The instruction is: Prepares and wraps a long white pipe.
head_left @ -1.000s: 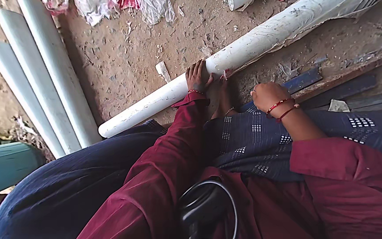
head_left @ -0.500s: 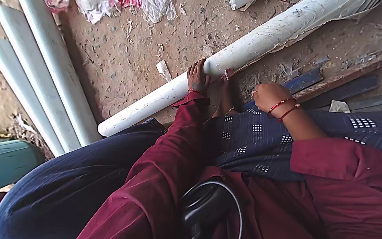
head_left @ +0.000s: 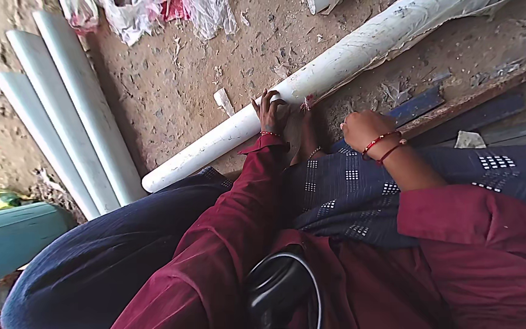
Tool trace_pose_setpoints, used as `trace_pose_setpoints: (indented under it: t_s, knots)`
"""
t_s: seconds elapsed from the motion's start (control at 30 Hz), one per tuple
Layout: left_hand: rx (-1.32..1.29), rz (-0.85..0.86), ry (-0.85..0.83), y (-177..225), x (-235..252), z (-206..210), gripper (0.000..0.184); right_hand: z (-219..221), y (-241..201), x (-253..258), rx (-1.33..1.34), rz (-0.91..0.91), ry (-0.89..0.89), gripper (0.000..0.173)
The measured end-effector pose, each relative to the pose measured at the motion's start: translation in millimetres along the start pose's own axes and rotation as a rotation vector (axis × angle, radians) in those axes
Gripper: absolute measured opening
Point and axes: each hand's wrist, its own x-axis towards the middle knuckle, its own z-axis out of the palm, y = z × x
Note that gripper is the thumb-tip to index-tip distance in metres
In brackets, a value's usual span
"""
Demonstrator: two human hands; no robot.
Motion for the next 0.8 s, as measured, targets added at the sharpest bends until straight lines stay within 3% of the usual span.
trace_pose_setpoints:
  t_s: [0.1,0.53,0.73,0.8]
  knots:
    - [0.014,-0.011,0.037,-1,-1,6,0.022,1,-1,0,-0.005,0.000,-0.001,0.033]
    - [0.099,-0.230,-0.101,37,7,-3,0.019,0,-1,-2,-0.006,-0.009,0.007,0.035]
    - [0.050,-0.330,-0.083,39,11,-11,0.026,0,-2,-4,-0.010,-0.008,0.005,0.034]
    - [0.015,-0.276,-0.038,34,8,-16,0.024,-1,-2,-4,-0.016,-0.009,0.006,0.035]
